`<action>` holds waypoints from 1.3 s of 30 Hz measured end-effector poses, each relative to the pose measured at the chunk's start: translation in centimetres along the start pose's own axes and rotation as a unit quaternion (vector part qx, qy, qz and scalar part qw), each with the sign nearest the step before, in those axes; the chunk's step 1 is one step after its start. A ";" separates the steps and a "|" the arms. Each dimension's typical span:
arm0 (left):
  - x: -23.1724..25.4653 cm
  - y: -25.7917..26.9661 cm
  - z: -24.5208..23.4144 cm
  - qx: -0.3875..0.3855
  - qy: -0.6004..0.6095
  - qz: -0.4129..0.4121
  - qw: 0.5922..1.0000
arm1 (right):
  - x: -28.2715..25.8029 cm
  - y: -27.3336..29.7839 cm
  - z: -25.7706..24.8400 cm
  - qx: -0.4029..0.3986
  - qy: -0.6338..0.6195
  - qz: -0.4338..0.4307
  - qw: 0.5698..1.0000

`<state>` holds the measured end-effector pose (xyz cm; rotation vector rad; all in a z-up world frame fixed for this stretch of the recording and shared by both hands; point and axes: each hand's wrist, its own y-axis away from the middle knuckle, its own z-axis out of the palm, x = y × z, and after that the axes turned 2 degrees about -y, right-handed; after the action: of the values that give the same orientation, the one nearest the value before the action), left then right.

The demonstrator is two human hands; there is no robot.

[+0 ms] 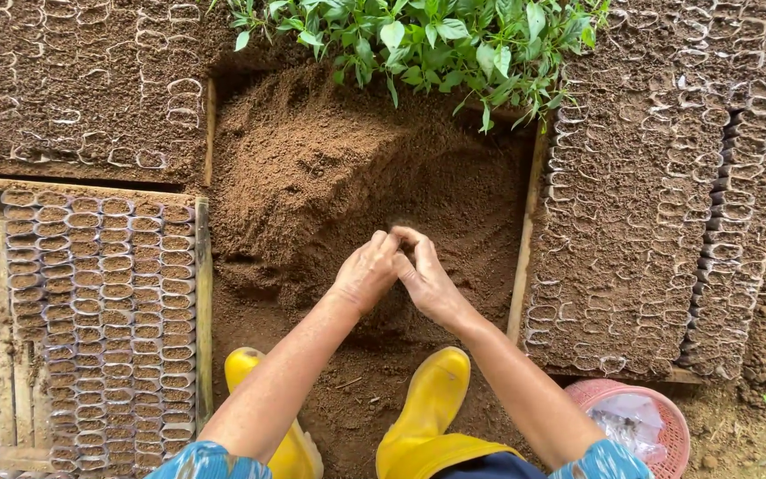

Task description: Filling small plastic bags with soil and planting seeds into them

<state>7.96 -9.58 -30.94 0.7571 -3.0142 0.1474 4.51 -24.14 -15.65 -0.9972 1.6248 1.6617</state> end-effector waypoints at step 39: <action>-0.4 1.7 -2.2 0.082 0.060 -0.193 0.976 | 5.1 -4.0 -2.1 0.088 -0.261 0.087 0.957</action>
<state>7.50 -7.65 -28.88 1.2775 -2.7024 0.4153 5.36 -26.41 -22.07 -0.2919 1.4885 1.6733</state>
